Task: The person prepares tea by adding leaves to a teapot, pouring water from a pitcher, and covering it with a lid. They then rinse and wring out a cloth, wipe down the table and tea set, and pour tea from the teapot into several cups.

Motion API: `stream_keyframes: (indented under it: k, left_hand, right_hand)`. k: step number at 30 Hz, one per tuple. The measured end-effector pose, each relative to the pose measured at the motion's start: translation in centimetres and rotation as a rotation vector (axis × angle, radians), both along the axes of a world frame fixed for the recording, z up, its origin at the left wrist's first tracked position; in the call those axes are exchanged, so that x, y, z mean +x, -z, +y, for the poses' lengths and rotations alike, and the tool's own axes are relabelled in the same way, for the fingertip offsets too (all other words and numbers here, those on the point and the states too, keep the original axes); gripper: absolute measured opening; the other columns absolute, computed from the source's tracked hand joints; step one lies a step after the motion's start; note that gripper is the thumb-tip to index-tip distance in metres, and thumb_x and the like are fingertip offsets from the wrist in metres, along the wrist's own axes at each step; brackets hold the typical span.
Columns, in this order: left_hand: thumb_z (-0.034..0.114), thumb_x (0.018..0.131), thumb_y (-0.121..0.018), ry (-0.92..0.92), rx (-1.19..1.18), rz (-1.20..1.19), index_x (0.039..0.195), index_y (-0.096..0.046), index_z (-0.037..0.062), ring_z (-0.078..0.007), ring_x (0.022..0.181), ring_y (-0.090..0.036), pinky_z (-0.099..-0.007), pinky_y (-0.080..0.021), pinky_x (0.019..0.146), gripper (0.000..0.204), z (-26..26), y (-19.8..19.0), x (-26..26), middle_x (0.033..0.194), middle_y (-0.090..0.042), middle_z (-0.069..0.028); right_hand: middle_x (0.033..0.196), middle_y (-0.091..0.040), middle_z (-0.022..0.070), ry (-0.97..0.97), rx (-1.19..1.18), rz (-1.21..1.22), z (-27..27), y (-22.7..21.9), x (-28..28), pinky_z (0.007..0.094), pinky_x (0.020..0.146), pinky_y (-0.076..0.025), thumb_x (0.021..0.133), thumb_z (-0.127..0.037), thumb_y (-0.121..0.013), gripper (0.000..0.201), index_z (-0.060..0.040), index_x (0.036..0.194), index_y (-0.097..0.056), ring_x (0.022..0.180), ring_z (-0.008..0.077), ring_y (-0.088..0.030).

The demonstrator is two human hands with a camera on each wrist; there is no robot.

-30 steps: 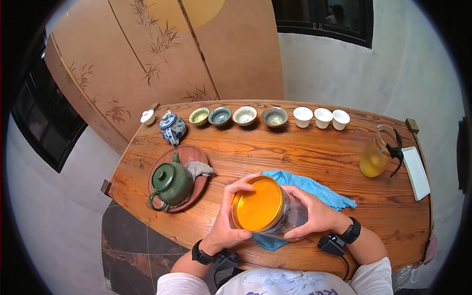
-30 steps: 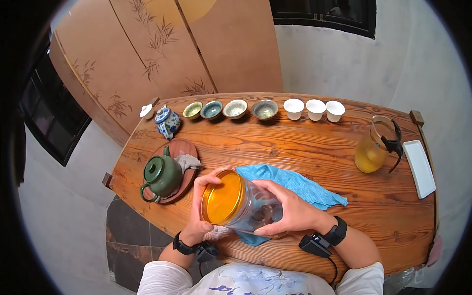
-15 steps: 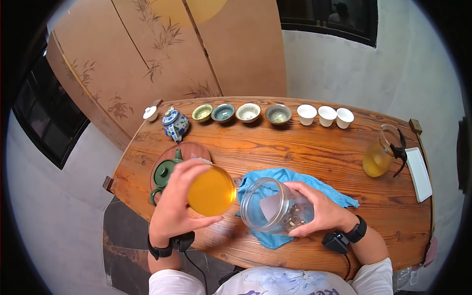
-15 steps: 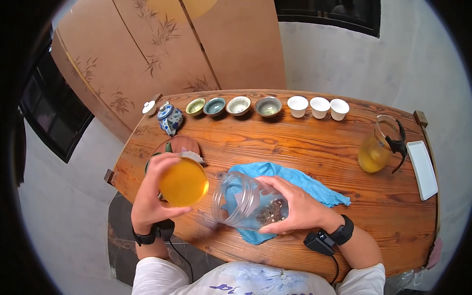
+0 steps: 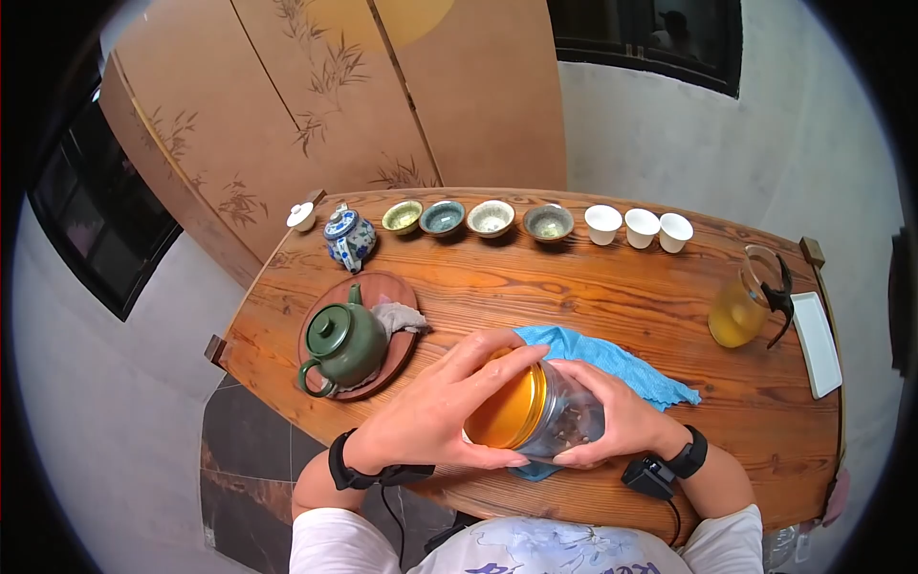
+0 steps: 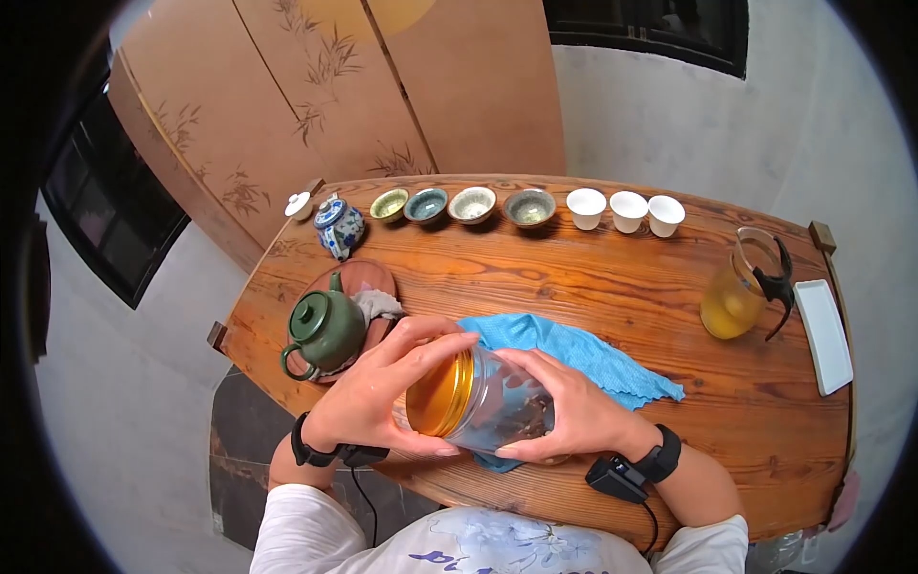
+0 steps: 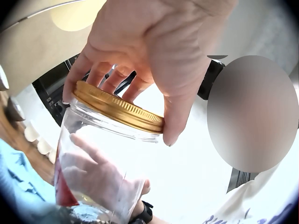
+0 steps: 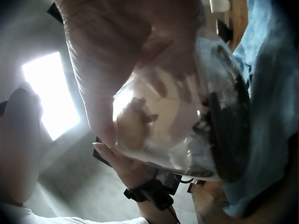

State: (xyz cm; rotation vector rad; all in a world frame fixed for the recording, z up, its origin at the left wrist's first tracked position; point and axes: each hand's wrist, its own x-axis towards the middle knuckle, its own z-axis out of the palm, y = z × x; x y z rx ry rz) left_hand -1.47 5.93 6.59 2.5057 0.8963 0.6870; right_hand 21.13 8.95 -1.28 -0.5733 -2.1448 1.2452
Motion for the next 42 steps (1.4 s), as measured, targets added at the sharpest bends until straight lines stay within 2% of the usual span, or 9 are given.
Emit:
stream_keyframes:
  k: [9, 15, 20, 24, 27, 30, 37, 39, 42]
  left_hand:
    - [0.043, 0.067, -0.068, 0.020, 0.171, 0.025, 0.126, -0.040, 0.0034, -0.0322, 0.103, -0.044, -0.0384, -0.037, 0.087, 0.077, 0.3, 2.1, 0.2, 0.115, -0.042, -0.0171]
    - [0.040, 0.072, -0.064, 0.405, 0.251, -0.136, 0.121, -0.046, 0.0043, -0.0346, 0.102, -0.043, -0.0448, -0.038, 0.085, 0.063, 0.3, 2.3, 0.5, 0.118, -0.044, -0.0154]
    - [0.054, 0.072, -0.058, 0.452, 0.285, -0.112, 0.125, -0.047, 0.0196, -0.0417, 0.121, -0.031, -0.0575, -0.016, 0.097, 0.064, -0.2, 2.6, 0.0, 0.130, -0.037, -0.0166]
    - [0.058, 0.070, -0.056, 0.450, 0.231, -0.153, 0.125, -0.046, 0.0196, -0.0394, 0.123, -0.028, -0.0568, -0.016, 0.098, 0.069, -0.8, 2.3, -0.7, 0.132, -0.032, -0.0194]
    - [0.056, 0.072, -0.054, 0.314, 0.085, -0.225, 0.126, -0.045, 0.0200, -0.0388, 0.124, -0.024, -0.0549, -0.017, 0.098, 0.066, -1.9, 1.9, -1.4, 0.135, -0.024, -0.0229]
    - [0.041, 0.079, -0.057, 0.193, 0.077, -0.193, 0.126, -0.045, 0.0198, -0.0406, 0.119, -0.027, -0.0495, -0.021, 0.099, 0.053, -2.1, 2.3, -1.6, 0.135, -0.020, -0.0242]
    - [0.033, 0.075, -0.063, 0.045, 0.186, -0.243, 0.124, -0.048, 0.0187, -0.0423, 0.117, -0.030, -0.0485, -0.025, 0.097, 0.053, -2.5, 3.5, -1.9, 0.134, -0.021, -0.0250]
    - [0.032, 0.074, -0.064, -0.120, 0.231, -0.231, 0.125, -0.046, 0.0176, -0.0433, 0.117, -0.030, -0.0479, -0.025, 0.097, 0.056, -2.7, 4.0, -1.8, 0.134, -0.021, -0.0261]
    - [0.033, 0.073, -0.065, -0.262, 0.218, -0.216, 0.129, -0.040, 0.0176, -0.0454, 0.121, -0.025, -0.0470, -0.024, 0.099, 0.064, -2.9, 4.7, -1.7, 0.136, -0.016, -0.0281]
  right_hand:
    - [0.106, -0.049, 0.0139, -0.020, 0.024, -0.009, -0.2, 0.8, -0.4, 0.0333, 0.081, -0.043, 0.056, -0.035, -0.076, 0.089, 0.0002, 0.125, -0.033, 0.093, 0.0246, -0.052]
    - [0.115, -0.047, 0.0176, -0.222, 0.037, -0.046, 0.2, 1.4, 0.0, 0.0343, 0.088, -0.039, 0.050, -0.030, -0.079, 0.093, 0.0037, 0.124, -0.034, 0.104, 0.0300, -0.050]
    - [0.123, -0.044, 0.0144, -0.401, -0.277, 0.084, 0.0, 1.1, -0.4, 0.0331, 0.095, -0.034, 0.048, -0.027, -0.080, 0.101, 0.0016, 0.130, -0.028, 0.113, 0.0252, -0.044]
    - [0.122, -0.044, 0.0129, -0.331, -0.333, -0.019, -0.6, 0.5, 0.0, 0.0329, 0.096, -0.032, 0.049, -0.027, -0.080, 0.100, 0.0013, 0.130, -0.028, 0.114, 0.0234, -0.043]
    - [0.120, -0.046, 0.0141, -0.238, -0.323, 0.049, -1.1, -0.4, -0.9, 0.0336, 0.093, -0.035, 0.049, -0.029, -0.080, 0.098, 0.0015, 0.128, -0.030, 0.111, 0.0251, -0.046]
    - [0.116, -0.047, 0.0171, -0.068, -0.010, -0.062, -0.9, -1.3, -1.6, 0.0352, 0.087, -0.040, 0.049, -0.030, -0.079, 0.095, 0.0015, 0.125, -0.032, 0.105, 0.0289, -0.050]
    - [0.108, -0.048, 0.0192, 0.105, 0.310, -0.128, -1.8, -1.8, -3.8, 0.0376, 0.082, -0.043, 0.047, -0.026, -0.078, 0.092, 0.0019, 0.122, -0.033, 0.095, 0.0348, -0.051]
    - [0.107, -0.048, 0.0202, 0.193, 0.561, -0.097, -1.8, -1.9, -4.7, 0.0394, 0.080, -0.043, 0.047, -0.027, -0.078, 0.092, 0.0020, 0.122, -0.033, 0.093, 0.0348, -0.050]
    - [0.106, -0.047, 0.0206, 0.279, 0.599, -0.128, -1.7, -1.2, -5.5, 0.0403, 0.079, -0.043, 0.048, -0.027, -0.078, 0.091, 0.0014, 0.122, -0.033, 0.094, 0.0353, -0.049]
